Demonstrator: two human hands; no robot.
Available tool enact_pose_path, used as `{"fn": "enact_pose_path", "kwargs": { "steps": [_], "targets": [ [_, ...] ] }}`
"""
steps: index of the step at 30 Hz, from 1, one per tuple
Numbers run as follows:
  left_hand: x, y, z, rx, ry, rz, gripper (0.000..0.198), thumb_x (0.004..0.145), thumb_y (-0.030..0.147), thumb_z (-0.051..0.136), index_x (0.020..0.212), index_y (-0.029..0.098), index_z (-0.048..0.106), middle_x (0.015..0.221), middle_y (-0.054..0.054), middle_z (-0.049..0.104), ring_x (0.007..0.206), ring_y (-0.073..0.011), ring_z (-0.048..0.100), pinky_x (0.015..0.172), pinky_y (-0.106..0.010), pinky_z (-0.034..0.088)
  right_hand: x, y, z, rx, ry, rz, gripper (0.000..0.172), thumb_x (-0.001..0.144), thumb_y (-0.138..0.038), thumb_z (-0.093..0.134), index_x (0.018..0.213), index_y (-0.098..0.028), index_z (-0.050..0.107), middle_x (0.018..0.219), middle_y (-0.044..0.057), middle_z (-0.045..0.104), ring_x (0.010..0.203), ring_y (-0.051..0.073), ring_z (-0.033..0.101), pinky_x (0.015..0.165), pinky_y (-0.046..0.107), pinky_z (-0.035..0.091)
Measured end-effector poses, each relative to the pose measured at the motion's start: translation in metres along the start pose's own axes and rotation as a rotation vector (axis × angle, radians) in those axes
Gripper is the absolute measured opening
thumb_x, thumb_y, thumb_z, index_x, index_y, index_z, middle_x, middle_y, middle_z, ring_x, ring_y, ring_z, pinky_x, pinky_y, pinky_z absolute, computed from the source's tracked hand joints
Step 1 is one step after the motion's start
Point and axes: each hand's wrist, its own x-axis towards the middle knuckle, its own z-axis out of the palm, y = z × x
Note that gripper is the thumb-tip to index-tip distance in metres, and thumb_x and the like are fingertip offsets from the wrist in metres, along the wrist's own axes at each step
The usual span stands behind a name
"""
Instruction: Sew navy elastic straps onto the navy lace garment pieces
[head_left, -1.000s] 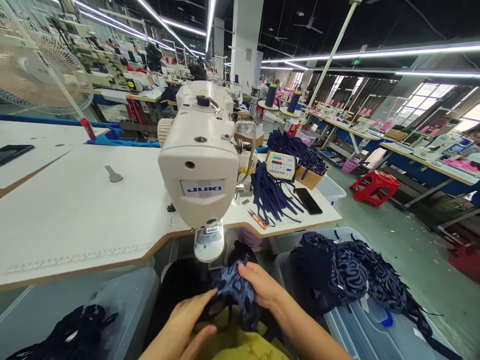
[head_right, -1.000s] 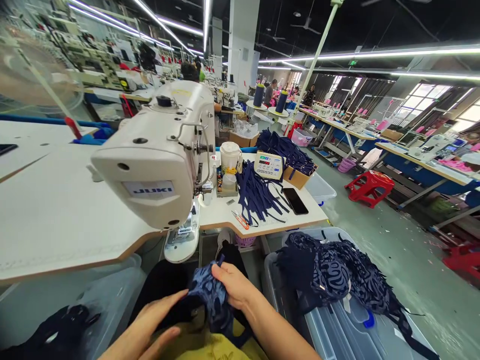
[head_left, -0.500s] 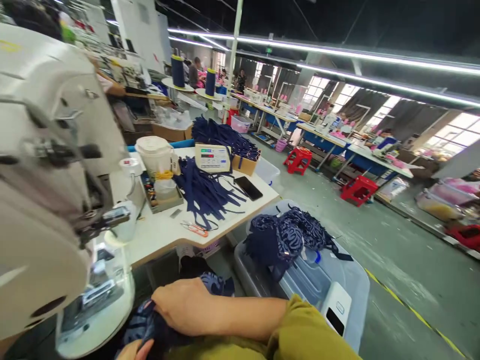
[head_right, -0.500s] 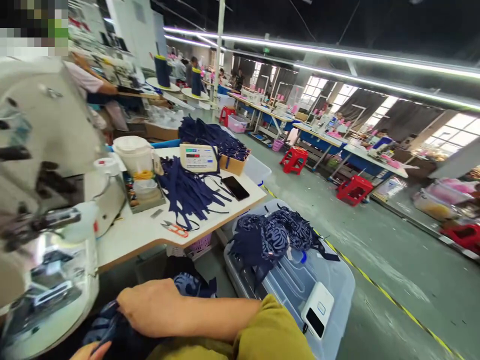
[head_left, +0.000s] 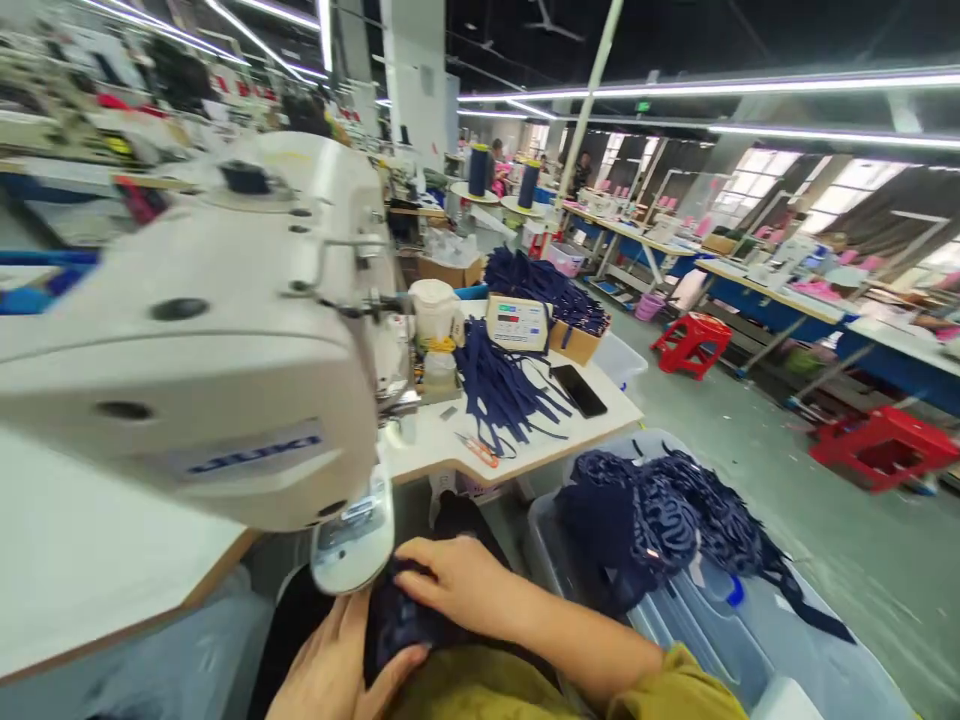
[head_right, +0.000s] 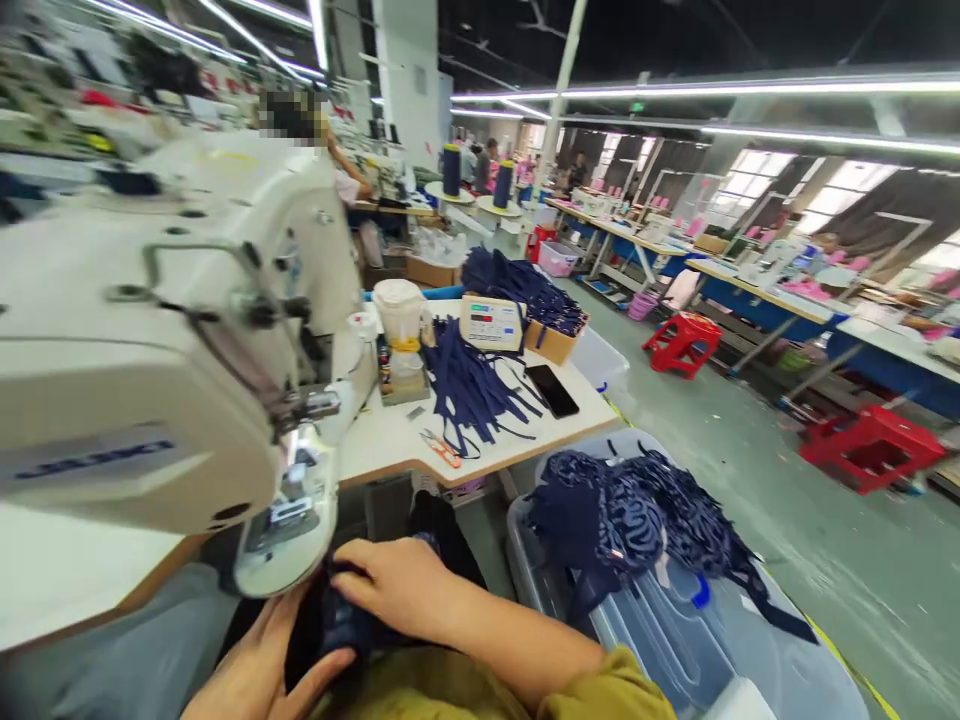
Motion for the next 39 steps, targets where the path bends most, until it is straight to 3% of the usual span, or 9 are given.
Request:
{"fn": "enact_pose_path", "kwargs": {
  "steps": [3,6,8,10,14,18,23,33,39],
  "targets": [
    [0.012,0.009,-0.035,-0.304,-0.107,-0.006,0.064,0.077,0.063,0.055,0.127,0.022,0.050,0.115,-0.011,0.066,0.103,-0.0254,0.064,0.085,-0.031,0.054,-0.001,-0.014,-0.026,0.218,-0.180,-0.221,0.024,0.096,-0.036,0.047,0.095,-0.019,0.064,0.076,-0.004,0.066,0.063,0.008,0.060,0.058,0.014,0.040],
    [0.025,0.013,-0.065,-0.563,-0.326,-0.110,0.048,0.082,0.066,0.045,0.090,0.023,0.064,0.079,0.000,0.069,0.071,-0.0159,0.065,0.063,-0.021,0.053,0.005,-0.028,-0.045,0.307,-0.213,-0.329,0.027,0.096,-0.036,0.046,0.101,-0.021,0.066,0.081,-0.004,0.067,0.067,0.007,0.060,0.061,0.013,0.040],
    [0.031,0.012,-0.078,-0.447,-0.270,-0.202,0.040,0.088,0.057,0.043,0.079,0.023,0.063,0.067,0.004,0.064,0.060,-0.0114,0.060,0.054,-0.018,0.048,0.015,-0.033,-0.047,0.240,-0.039,-0.252,0.027,0.096,-0.038,0.046,0.100,-0.023,0.068,0.085,-0.001,0.068,0.074,0.010,0.061,0.066,0.016,0.041],
    [0.036,0.009,-0.083,-0.154,-0.052,-0.190,0.032,0.091,0.047,0.043,0.087,0.024,0.064,0.072,0.003,0.065,0.063,-0.0114,0.061,0.057,-0.019,0.047,0.026,-0.033,-0.042,0.142,0.131,-0.140,0.026,0.094,-0.039,0.049,0.089,-0.022,0.068,0.082,0.001,0.066,0.075,0.012,0.059,0.066,0.020,0.039],
    [0.038,0.000,-0.078,0.262,0.268,0.113,0.027,0.092,0.028,0.046,0.114,0.025,0.060,0.106,-0.004,0.068,0.099,-0.0185,0.062,0.091,-0.032,0.043,0.043,-0.029,-0.028,0.216,0.224,0.114,0.015,0.090,-0.030,0.053,0.079,-0.020,0.059,0.075,-0.001,0.061,0.066,0.013,0.055,0.060,0.022,0.035],
    [0.035,-0.004,-0.067,0.229,0.138,0.271,0.041,0.091,0.011,0.037,0.126,0.024,0.053,0.123,-0.002,0.064,0.116,-0.0127,0.055,0.104,-0.030,0.030,0.047,-0.026,-0.023,0.617,0.157,0.326,0.006,0.082,-0.022,0.053,0.082,-0.021,0.047,0.054,-0.009,0.044,0.050,0.009,0.039,0.052,0.020,0.030],
    [0.036,-0.003,-0.063,0.236,0.081,0.199,0.042,0.091,0.013,0.037,0.126,0.028,0.054,0.124,0.003,0.064,0.114,-0.0114,0.056,0.094,-0.029,0.030,0.055,-0.019,-0.027,0.911,0.114,0.405,0.008,0.080,-0.020,0.048,0.087,-0.021,0.043,0.051,-0.012,0.031,0.046,0.008,0.025,0.046,0.020,0.024],
    [0.042,0.026,-0.061,0.301,0.172,-0.069,0.047,0.090,0.008,0.031,0.119,0.030,0.060,0.120,0.006,0.066,0.110,-0.0177,0.059,0.091,-0.040,0.030,0.074,-0.008,-0.036,0.369,0.172,0.236,0.002,0.082,-0.020,0.047,0.084,-0.020,0.049,0.064,-0.005,0.048,0.062,0.014,0.047,0.058,0.024,0.032],
    [0.043,0.033,-0.057,0.306,0.180,-0.141,0.044,0.090,0.009,0.033,0.120,0.027,0.060,0.120,0.005,0.066,0.110,-0.0197,0.059,0.090,-0.041,0.032,0.081,-0.009,-0.039,0.283,0.166,0.227,0.011,0.082,-0.016,0.046,0.088,-0.019,0.055,0.072,0.001,0.058,0.079,0.019,0.057,0.072,0.028,0.041]
  ]
}}
